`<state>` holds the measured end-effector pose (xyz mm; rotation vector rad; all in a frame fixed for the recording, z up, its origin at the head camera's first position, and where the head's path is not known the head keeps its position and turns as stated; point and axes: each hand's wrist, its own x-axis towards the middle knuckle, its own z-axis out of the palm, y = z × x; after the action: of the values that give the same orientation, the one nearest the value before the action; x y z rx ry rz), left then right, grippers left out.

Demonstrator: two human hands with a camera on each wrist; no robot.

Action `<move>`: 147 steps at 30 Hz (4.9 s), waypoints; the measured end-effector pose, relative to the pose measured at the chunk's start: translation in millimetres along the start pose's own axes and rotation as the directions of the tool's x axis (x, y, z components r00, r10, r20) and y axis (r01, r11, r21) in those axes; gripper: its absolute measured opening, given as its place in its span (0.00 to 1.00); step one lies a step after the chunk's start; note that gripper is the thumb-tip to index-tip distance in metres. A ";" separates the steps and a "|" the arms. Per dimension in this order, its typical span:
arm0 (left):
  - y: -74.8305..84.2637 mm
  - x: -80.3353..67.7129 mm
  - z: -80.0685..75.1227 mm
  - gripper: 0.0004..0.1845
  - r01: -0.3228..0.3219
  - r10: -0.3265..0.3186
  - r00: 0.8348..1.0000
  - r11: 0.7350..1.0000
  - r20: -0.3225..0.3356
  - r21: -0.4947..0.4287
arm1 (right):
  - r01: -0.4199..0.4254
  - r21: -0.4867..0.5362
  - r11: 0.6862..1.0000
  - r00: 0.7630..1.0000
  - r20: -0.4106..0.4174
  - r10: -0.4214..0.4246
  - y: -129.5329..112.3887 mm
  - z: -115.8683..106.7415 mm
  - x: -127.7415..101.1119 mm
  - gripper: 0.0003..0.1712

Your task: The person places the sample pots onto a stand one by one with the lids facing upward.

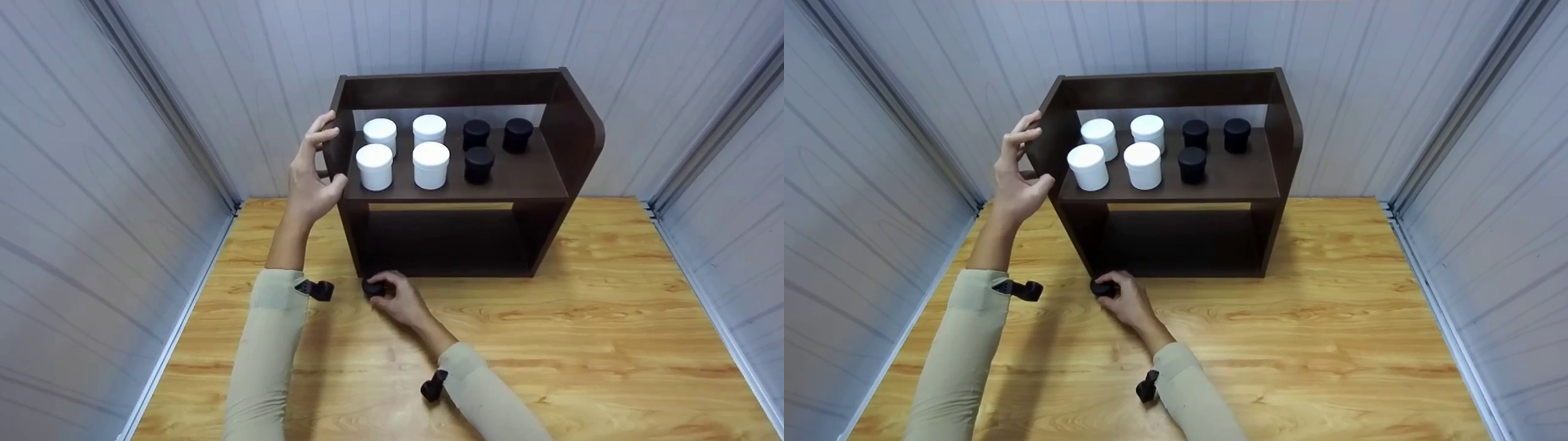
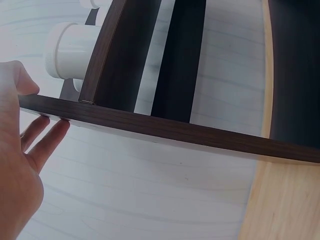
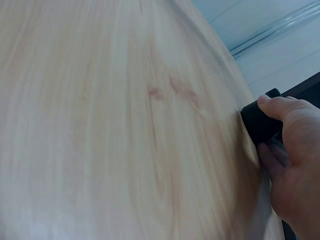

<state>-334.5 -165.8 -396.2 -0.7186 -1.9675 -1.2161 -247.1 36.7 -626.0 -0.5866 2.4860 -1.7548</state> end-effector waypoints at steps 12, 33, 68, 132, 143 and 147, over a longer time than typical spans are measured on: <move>0.4 -0.2 -1.0 0.34 0.007 -0.007 1.000 1.000 0.010 0.014 | -0.025 -0.001 1.000 1.000 -0.014 0.025 -5.9 -0.8 -0.6 0.19; 0.9 -1.6 0.0 0.34 0.008 -0.008 1.000 1.000 0.006 0.004 | 0.037 0.075 0.996 0.999 0.016 -0.039 -15.6 -47.6 -8.6 0.19; -0.7 0.5 -0.4 0.34 0.014 -0.014 1.000 1.000 0.021 0.013 | 0.189 0.080 0.979 0.956 -0.244 -0.165 -104.9 -175.7 -52.3 0.21; 0.2 -0.4 -0.9 0.34 0.011 -0.011 1.000 1.000 0.007 0.012 | -0.146 -0.181 0.973 0.808 -0.589 0.012 -151.0 -284.4 27.2 0.21; 0.2 3.6 1.2 0.35 0.003 -0.003 1.000 1.000 0.019 0.008 | -0.131 -0.143 0.981 0.810 -0.586 0.023 -151.2 -285.9 27.1 0.24; -0.4 3.7 1.4 0.34 0.013 -0.013 1.000 1.000 0.026 0.006 | -0.115 -0.125 0.985 0.815 -0.579 0.022 -150.5 -286.2 26.6 0.27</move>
<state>-337.4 -164.4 -394.0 -0.7228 -1.9985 -1.2142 -300.8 242.3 -380.8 0.0680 2.9988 -1.9492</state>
